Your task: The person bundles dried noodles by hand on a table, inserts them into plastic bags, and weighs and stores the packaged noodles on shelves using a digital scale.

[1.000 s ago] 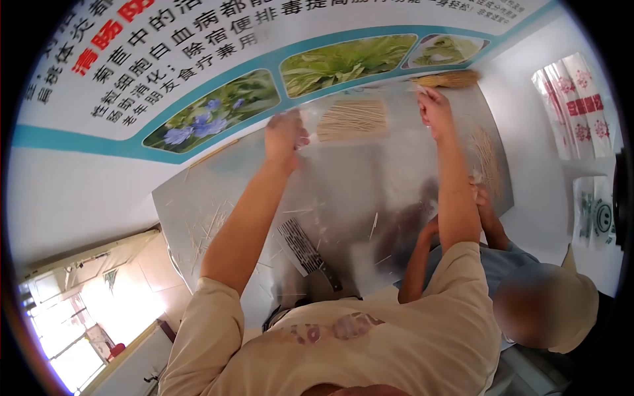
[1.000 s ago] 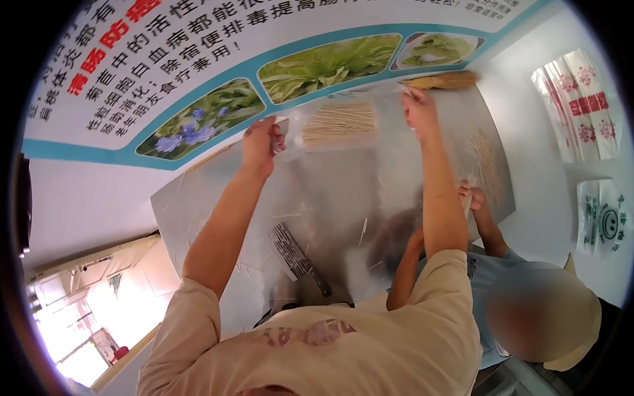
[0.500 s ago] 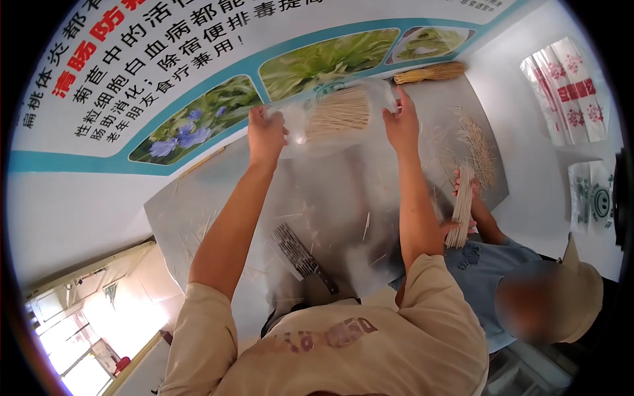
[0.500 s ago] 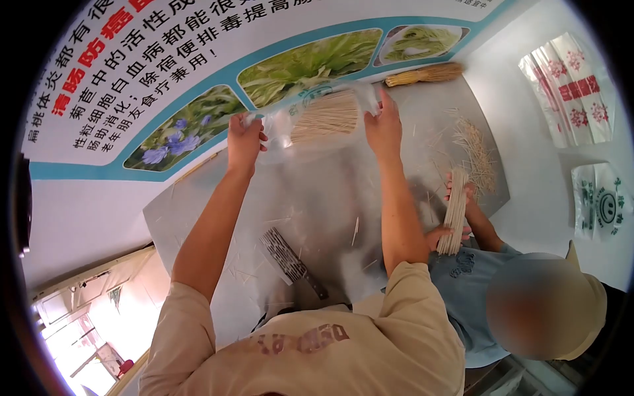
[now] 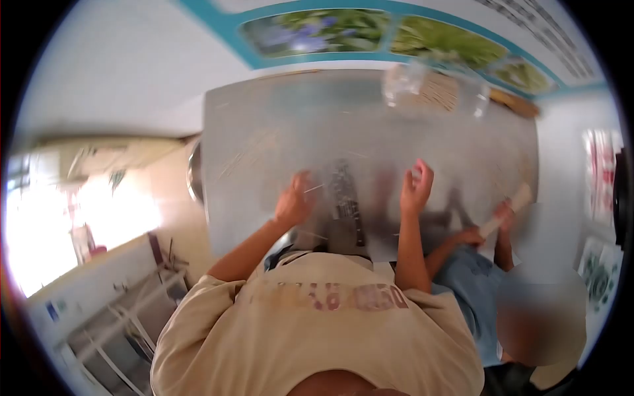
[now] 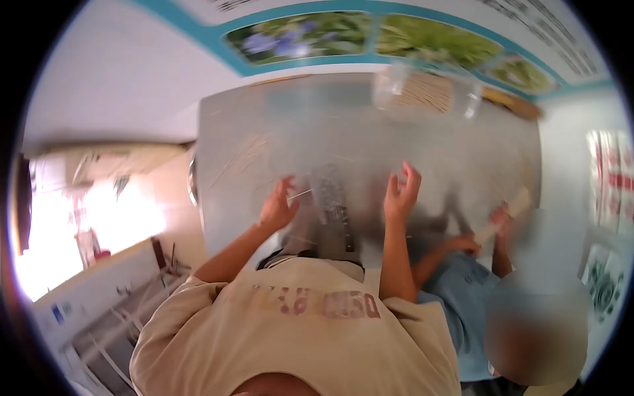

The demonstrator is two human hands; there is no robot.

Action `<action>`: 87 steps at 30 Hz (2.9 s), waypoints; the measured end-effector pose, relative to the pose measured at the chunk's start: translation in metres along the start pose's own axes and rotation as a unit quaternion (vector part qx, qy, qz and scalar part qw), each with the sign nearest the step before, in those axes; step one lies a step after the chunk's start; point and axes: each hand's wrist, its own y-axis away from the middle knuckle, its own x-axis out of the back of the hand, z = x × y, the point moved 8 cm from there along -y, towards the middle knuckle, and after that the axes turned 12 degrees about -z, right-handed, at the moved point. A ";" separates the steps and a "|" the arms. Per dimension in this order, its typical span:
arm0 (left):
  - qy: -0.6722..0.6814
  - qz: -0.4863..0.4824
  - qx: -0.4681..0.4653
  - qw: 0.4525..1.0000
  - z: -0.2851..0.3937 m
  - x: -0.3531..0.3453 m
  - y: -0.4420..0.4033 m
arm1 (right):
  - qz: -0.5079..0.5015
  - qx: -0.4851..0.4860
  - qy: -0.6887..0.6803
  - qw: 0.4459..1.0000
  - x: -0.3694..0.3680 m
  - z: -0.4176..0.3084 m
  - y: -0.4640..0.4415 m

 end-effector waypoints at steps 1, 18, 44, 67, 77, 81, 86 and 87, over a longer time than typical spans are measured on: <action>0.039 -0.045 0.066 0.996 -0.029 -0.011 0.038 | -0.032 -0.001 0.004 0.999 -0.017 0.007 0.023; 0.064 -0.044 0.015 0.997 -0.176 -0.046 0.202 | -0.269 -0.087 -0.020 0.959 -0.107 0.004 0.304; -0.106 0.124 0.101 0.981 -0.213 0.250 -0.230 | -0.405 -0.431 0.279 0.757 -0.035 0.086 0.704; -0.097 0.080 -0.001 0.992 -0.248 0.229 -0.072 | -0.181 -0.535 0.060 0.823 -0.030 0.084 0.739; 0.003 -0.100 -0.074 0.992 -0.143 -0.008 0.179 | -0.020 -0.529 -0.094 0.843 -0.023 0.129 0.784; -0.029 -0.153 -0.142 0.978 -0.116 -0.097 0.268 | -0.061 -0.455 -0.140 0.877 -0.008 0.159 0.817; -0.045 -0.198 -0.195 0.960 -0.075 -0.143 0.333 | 0.009 -0.519 -0.281 0.808 0.005 0.222 0.891; -0.068 -0.216 -0.199 0.954 -0.077 -0.153 0.339 | 0.083 -0.569 -0.377 0.726 0.007 0.227 0.913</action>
